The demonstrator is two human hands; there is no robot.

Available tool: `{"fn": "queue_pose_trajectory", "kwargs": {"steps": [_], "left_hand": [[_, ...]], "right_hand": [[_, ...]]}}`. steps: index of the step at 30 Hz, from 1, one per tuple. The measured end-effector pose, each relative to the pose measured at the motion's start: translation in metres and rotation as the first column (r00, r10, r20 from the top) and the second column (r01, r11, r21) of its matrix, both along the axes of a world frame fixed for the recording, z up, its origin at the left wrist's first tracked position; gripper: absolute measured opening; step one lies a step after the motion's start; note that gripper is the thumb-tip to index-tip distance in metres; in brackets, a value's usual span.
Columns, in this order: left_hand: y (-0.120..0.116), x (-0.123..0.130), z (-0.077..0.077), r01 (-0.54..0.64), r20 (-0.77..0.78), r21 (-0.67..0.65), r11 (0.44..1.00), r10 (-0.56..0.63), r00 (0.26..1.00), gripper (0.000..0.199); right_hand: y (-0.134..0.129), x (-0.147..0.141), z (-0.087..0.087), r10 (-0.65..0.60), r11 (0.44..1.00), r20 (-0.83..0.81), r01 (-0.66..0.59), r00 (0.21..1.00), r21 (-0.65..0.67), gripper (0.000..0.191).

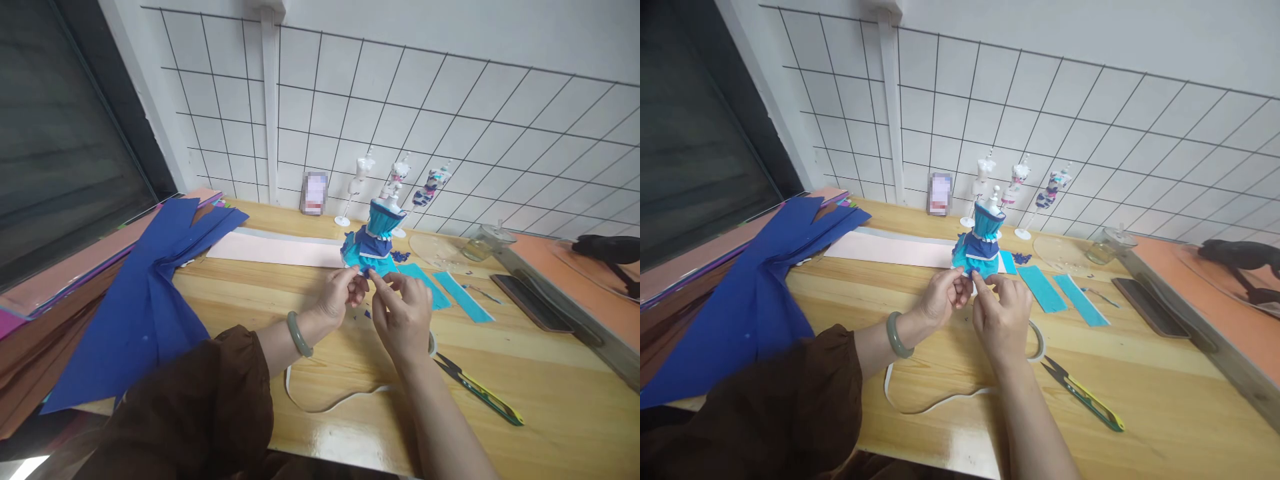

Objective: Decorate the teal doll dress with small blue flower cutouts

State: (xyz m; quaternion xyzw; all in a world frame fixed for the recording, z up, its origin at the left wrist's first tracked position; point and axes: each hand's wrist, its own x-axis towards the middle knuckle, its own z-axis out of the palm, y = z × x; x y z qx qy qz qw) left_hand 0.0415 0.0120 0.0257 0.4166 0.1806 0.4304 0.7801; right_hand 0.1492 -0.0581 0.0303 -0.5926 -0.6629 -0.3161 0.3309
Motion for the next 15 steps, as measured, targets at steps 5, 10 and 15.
{"fn": "queue_pose_trajectory", "kwargs": {"steps": [5, 10, 15], "left_hand": [[0.0007, 0.0014, -0.0015, 0.022, 0.003, -0.05, 0.999, -0.022, 1.0, 0.028], [0.0034, 0.0027, -0.0079, 0.066, 0.016, -0.117, 0.991, -0.064, 0.998, 0.024], [0.0075, 0.0022, -0.0072, 0.088, 0.018, -0.239, 0.967, -0.087, 0.996, 0.022]], "right_hand": [[0.0013, 0.0018, -0.0027, 0.002, 0.999, 0.021, -0.001, 1.0, -0.042, 0.042], [0.0019, 0.0045, -0.0068, 0.069, 0.997, -0.088, -0.067, 0.994, 0.029, 0.043], [0.0027, 0.0049, -0.0072, 0.081, 0.996, -0.106, -0.078, 0.991, 0.031, 0.04]]}}
